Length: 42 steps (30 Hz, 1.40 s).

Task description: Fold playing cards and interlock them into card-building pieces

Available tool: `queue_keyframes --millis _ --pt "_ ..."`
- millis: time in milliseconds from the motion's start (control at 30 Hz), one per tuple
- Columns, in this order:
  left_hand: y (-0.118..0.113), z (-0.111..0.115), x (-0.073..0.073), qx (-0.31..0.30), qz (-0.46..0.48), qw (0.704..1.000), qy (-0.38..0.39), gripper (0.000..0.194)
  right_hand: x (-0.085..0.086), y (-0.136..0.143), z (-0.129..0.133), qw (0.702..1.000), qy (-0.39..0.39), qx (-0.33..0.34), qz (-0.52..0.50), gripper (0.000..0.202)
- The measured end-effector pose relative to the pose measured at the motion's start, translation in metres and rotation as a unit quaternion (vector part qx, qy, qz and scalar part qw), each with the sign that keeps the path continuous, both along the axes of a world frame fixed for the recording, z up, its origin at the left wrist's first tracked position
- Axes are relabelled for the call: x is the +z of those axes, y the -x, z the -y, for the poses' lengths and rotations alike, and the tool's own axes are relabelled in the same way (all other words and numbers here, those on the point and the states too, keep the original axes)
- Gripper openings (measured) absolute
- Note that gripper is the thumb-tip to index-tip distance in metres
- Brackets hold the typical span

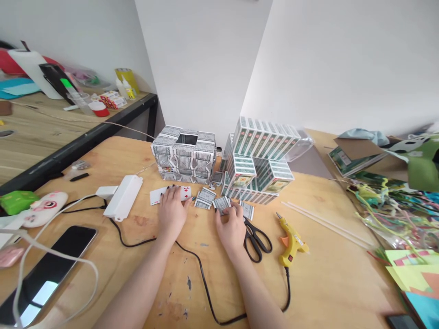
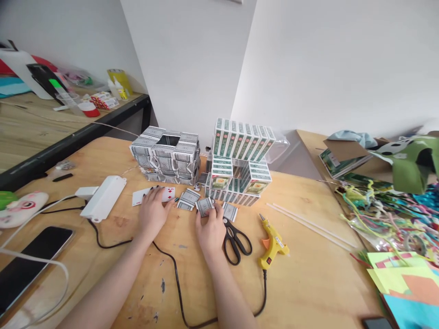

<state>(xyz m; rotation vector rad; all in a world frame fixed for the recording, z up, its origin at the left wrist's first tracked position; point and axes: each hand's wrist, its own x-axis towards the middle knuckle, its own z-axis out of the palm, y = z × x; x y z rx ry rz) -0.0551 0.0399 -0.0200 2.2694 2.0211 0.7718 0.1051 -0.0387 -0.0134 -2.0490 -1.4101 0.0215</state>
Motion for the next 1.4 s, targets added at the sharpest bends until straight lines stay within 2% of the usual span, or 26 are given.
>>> queue_keyframes --millis 233,333,433,500,600,667,733,800,867,900,967,1033,1100,1167,1400 --pt "-0.002 0.0 0.002 -0.006 0.079 0.995 -0.059 0.037 0.004 0.002 0.001 0.992 -0.069 0.019 -0.108 0.017" --pt "-0.004 0.002 0.009 -0.001 0.129 0.988 -0.085 0.038 0.008 0.005 0.003 0.974 -0.106 0.052 -0.193 0.016" --pt "-0.009 0.008 0.019 -0.02 0.179 0.974 -0.135 0.045 0.013 0.006 0.004 0.941 -0.097 0.082 -0.313 0.02" --pt "-0.015 0.016 0.024 -0.07 0.199 0.964 -0.161 0.051 0.014 0.006 0.004 0.897 -0.05 0.126 -0.421 0.026" --pt "-0.026 0.03 0.026 -0.23 0.193 0.944 -0.137 0.05 0.013 0.005 0.003 0.816 0.008 0.188 -0.547 0.037" --pt "-0.031 0.036 0.027 -0.322 0.185 0.924 -0.088 0.046 0.011 0.004 0.001 0.795 0.01 0.18 -0.58 0.038" --pt "-0.031 0.038 0.027 -0.36 0.187 0.913 -0.041 0.046 0.01 0.003 0.0 0.797 -0.003 0.147 -0.586 0.036" --pt "-0.026 0.033 0.027 -0.345 0.199 0.917 -0.011 0.045 0.008 0.003 -0.002 0.805 -0.014 0.12 -0.581 0.034" --pt "-0.017 0.022 0.025 -0.279 0.21 0.937 -0.019 0.034 0.007 0.003 -0.003 0.807 -0.015 0.114 -0.58 0.034" --pt "-0.013 0.017 0.023 -0.214 0.214 0.952 -0.049 0.029 0.007 0.003 -0.003 0.807 -0.01 0.116 -0.579 0.035" --pt "-0.005 0.006 0.017 -0.071 0.195 0.973 -0.1 0.03 0.007 0.003 -0.003 0.809 -0.001 0.12 -0.575 0.036" --pt "-0.001 -0.002 0.011 0.001 0.149 0.984 -0.102 0.046 0.007 0.003 -0.004 0.815 -0.001 0.116 -0.568 0.037" --pt "-0.001 -0.005 0.006 0.019 0.109 0.99 -0.083 0.059 0.007 0.004 -0.004 0.818 -0.006 0.116 -0.564 0.037" --pt "-0.003 -0.006 0.002 0.017 0.087 0.994 -0.063 0.063 0.007 0.004 -0.005 0.819 -0.008 0.117 -0.562 0.036" --pt "-0.009 -0.005 0.002 0.001 0.065 0.997 -0.043 0.053 0.006 0.005 -0.005 0.824 0.006 0.123 -0.554 0.032"
